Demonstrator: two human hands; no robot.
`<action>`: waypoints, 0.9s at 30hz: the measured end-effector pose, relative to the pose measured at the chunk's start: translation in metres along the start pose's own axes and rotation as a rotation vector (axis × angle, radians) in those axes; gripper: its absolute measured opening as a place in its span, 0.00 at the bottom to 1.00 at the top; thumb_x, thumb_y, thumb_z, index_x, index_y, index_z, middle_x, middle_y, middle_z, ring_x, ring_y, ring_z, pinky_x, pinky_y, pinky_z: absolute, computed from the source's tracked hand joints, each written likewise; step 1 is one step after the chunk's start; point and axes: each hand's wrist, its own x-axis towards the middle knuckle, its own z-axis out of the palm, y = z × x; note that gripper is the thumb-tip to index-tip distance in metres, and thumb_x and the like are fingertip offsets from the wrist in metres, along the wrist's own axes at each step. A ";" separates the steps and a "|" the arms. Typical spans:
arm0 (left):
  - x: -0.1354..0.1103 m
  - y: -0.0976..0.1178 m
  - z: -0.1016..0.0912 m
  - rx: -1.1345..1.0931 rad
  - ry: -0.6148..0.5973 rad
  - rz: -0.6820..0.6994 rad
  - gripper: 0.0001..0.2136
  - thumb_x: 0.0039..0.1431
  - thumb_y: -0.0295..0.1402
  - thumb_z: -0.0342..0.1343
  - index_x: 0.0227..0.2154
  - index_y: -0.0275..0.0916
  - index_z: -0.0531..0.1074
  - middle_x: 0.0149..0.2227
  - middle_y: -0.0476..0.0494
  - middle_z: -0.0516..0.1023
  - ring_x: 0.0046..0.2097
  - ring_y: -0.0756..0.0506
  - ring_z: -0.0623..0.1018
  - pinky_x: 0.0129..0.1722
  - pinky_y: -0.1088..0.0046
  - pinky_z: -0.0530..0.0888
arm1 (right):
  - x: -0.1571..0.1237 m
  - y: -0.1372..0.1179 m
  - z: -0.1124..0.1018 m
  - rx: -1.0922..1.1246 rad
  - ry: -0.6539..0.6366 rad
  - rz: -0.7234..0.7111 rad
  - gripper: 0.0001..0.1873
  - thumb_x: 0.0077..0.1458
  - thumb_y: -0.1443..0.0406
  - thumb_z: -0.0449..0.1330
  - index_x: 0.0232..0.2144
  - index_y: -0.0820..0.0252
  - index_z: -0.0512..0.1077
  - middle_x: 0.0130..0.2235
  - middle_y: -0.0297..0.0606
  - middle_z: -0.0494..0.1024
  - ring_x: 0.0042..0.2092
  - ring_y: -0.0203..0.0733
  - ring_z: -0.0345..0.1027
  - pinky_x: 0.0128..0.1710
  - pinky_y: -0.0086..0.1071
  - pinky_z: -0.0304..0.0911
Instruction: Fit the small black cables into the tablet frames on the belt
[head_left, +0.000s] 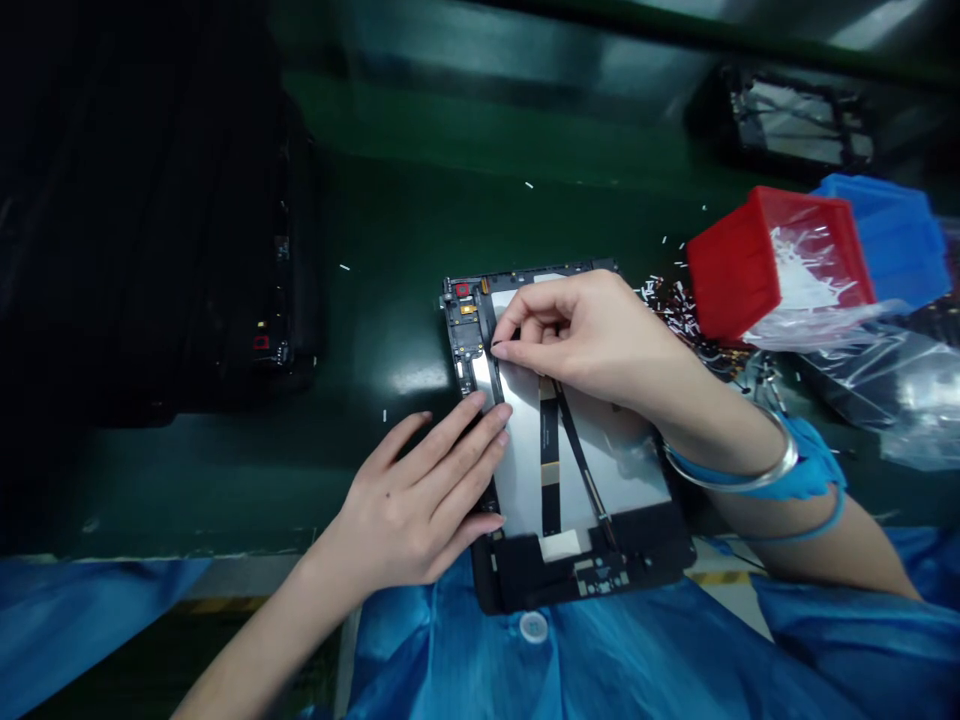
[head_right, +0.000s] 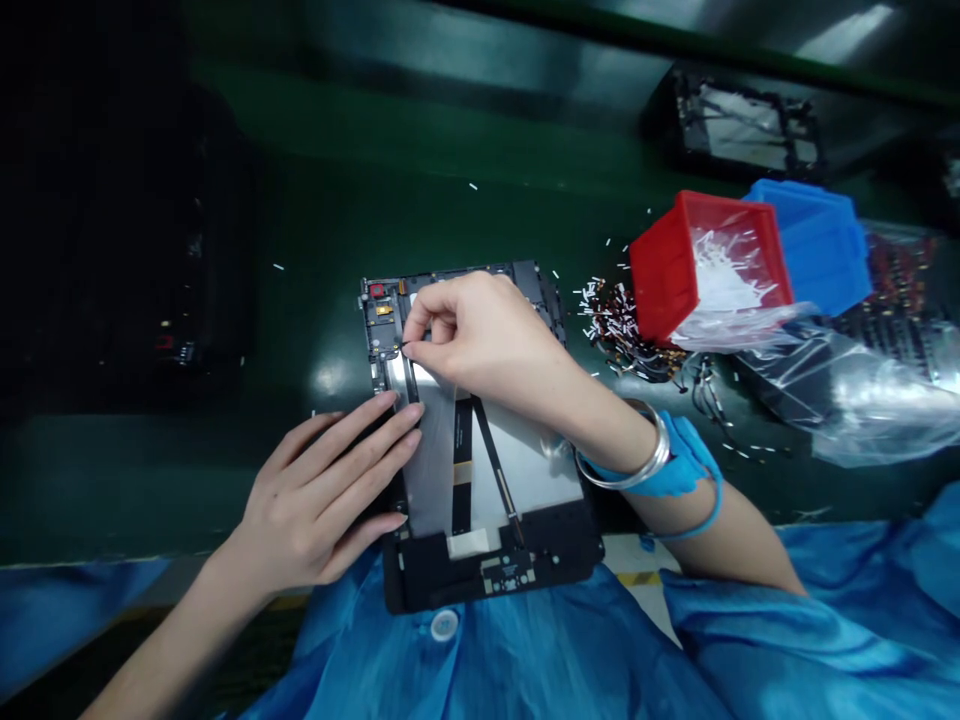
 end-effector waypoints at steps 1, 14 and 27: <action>0.000 0.000 0.000 -0.007 -0.001 -0.001 0.20 0.67 0.36 0.46 0.53 0.26 0.69 0.57 0.35 0.70 0.61 0.36 0.67 0.51 0.59 0.68 | 0.000 0.000 0.000 -0.004 0.004 0.002 0.05 0.48 0.71 0.61 0.21 0.62 0.73 0.16 0.28 0.67 0.22 0.30 0.61 0.26 0.30 0.53; 0.009 -0.003 -0.006 -0.019 -0.035 -0.005 0.20 0.65 0.40 0.49 0.51 0.29 0.71 0.55 0.34 0.73 0.58 0.36 0.71 0.54 0.56 0.68 | 0.001 -0.004 0.005 -0.170 0.020 0.012 0.05 0.47 0.72 0.60 0.22 0.60 0.72 0.21 0.30 0.68 0.25 0.32 0.59 0.27 0.31 0.49; -0.005 0.036 0.000 -0.122 0.188 -0.641 0.21 0.64 0.32 0.50 0.59 0.40 0.63 0.58 0.37 0.68 0.59 0.37 0.68 0.55 0.54 0.70 | -0.124 0.060 -0.014 -0.525 0.494 0.113 0.19 0.58 0.53 0.56 0.44 0.58 0.76 0.21 0.35 0.71 0.21 0.37 0.59 0.23 0.32 0.49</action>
